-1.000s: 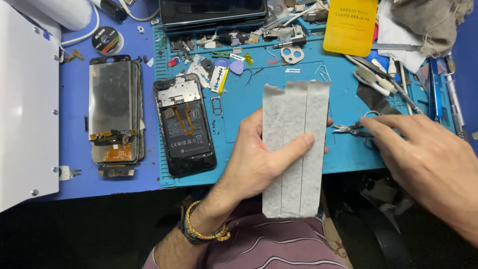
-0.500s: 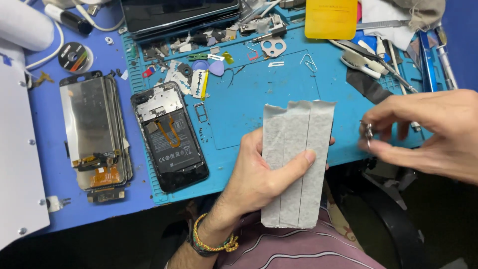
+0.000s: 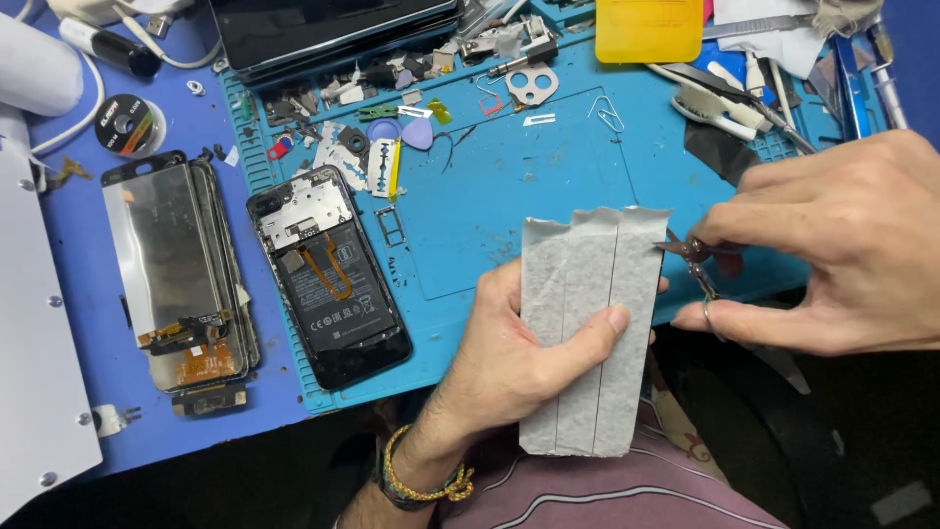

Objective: Applying masking tape to a cracked phone screen and preparing a paper template using scissors

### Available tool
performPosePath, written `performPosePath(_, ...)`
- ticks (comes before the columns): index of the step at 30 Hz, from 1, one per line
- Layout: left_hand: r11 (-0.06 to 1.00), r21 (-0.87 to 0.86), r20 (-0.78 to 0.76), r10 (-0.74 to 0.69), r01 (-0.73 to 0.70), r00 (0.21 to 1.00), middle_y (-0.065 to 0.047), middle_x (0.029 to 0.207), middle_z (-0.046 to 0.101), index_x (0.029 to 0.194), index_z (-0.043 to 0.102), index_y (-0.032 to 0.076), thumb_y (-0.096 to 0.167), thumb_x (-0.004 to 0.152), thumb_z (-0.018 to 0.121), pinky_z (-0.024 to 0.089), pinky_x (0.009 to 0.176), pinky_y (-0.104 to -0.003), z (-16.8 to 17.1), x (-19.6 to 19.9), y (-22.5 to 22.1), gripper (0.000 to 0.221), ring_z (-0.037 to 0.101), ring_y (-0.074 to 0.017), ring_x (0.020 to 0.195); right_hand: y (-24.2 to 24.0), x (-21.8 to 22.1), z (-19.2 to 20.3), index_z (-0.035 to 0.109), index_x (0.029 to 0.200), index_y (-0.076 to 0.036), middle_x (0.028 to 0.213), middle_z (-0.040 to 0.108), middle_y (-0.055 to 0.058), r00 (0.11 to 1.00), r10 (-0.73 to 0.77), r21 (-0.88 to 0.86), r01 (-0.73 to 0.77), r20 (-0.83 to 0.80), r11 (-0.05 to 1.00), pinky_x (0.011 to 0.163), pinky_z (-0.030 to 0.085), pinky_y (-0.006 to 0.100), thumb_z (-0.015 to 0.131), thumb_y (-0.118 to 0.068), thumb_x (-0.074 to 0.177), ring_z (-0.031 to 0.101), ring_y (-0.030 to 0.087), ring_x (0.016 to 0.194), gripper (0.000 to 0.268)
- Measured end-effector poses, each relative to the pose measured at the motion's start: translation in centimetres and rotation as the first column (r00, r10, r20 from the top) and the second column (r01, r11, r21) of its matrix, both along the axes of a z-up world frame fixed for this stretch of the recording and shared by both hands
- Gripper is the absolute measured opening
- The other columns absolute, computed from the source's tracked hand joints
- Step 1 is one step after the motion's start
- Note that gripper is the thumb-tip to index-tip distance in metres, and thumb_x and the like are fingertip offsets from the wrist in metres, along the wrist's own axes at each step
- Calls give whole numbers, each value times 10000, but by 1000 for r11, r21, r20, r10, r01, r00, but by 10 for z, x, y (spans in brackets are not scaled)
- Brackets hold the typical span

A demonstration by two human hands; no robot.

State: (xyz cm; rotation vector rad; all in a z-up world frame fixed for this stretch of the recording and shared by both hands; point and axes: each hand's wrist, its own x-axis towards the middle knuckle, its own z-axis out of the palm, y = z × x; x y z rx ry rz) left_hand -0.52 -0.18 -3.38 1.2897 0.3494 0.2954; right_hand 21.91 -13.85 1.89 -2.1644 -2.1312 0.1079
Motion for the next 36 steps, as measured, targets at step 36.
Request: performPosePath(36, 966, -127, -23, -229, 224, 973, -20, 1170, 784, 1219, 751, 94, 184, 939, 711, 636, 879, -270, 6, -3, 14, 296, 714, -79, 977, 11, 21, 11, 724, 821, -367, 581, 698, -213, 986, 160, -160, -165, -38, 973, 396, 423, 379, 693, -869, 692, 665, 102, 582, 519)
